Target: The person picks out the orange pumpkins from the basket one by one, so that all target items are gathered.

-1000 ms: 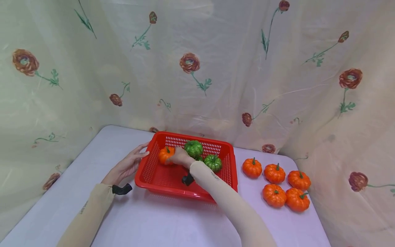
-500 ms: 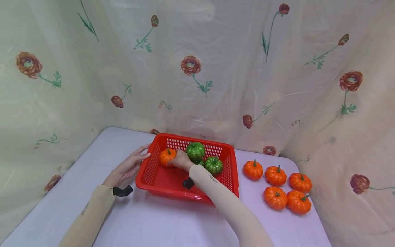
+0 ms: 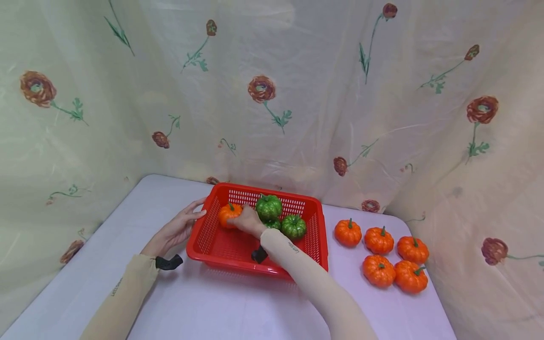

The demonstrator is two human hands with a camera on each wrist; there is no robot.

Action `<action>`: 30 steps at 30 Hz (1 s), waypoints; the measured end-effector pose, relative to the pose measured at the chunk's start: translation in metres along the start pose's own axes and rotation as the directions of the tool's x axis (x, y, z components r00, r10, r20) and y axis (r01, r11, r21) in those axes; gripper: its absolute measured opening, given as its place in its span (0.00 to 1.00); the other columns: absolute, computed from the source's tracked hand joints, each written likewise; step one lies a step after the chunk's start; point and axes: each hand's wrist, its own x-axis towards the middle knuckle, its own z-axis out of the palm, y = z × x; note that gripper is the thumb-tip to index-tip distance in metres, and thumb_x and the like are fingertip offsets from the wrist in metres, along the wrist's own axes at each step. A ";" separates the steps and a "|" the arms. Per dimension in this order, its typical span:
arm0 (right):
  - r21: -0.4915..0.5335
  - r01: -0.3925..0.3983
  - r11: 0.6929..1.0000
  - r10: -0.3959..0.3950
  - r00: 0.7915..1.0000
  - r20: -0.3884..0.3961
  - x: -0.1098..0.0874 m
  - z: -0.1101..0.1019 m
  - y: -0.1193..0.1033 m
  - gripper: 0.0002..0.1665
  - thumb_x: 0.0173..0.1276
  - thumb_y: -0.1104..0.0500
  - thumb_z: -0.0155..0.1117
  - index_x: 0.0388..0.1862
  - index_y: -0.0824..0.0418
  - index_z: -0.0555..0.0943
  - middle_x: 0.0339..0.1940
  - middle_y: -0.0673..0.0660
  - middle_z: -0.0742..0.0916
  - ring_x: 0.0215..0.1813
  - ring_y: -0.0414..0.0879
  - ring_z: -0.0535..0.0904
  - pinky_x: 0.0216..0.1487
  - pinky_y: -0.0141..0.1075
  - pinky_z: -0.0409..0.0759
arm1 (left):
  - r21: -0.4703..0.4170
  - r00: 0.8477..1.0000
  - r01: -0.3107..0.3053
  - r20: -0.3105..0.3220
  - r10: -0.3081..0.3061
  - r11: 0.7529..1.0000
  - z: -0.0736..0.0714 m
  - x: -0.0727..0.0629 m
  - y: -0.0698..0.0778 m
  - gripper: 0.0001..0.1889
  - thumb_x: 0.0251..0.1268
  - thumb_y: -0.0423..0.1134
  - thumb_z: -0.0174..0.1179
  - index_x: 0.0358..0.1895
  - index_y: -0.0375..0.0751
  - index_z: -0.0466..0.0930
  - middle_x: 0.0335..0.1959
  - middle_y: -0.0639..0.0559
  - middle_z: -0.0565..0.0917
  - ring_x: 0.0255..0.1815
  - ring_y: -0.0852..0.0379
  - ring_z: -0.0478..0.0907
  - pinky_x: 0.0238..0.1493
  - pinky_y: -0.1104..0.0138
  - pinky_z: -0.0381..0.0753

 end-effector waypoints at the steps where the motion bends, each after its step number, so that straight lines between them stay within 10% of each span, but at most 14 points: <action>1: 0.000 0.005 1.000 -0.005 1.000 -0.002 -0.001 -0.001 -0.001 0.37 0.54 0.52 0.71 0.60 0.68 0.72 0.47 0.61 0.83 0.43 0.49 0.78 0.48 0.39 0.79 | 0.001 1.000 0.001 -0.003 -0.001 1.000 0.000 0.000 0.000 0.33 0.70 0.41 0.56 0.74 0.63 0.55 0.71 0.45 0.66 0.62 0.43 0.75 0.49 0.60 0.84; 30: 0.037 0.032 0.999 -0.037 0.985 0.166 -0.096 -0.103 0.000 0.37 0.60 0.51 0.64 0.70 0.53 0.69 0.60 0.55 0.80 0.54 0.48 0.75 0.60 0.41 0.78 | 0.011 1.000 -0.021 -0.013 0.021 1.000 0.004 0.000 -0.003 0.35 0.67 0.44 0.60 0.74 0.63 0.55 0.71 0.46 0.65 0.61 0.45 0.76 0.55 0.56 0.81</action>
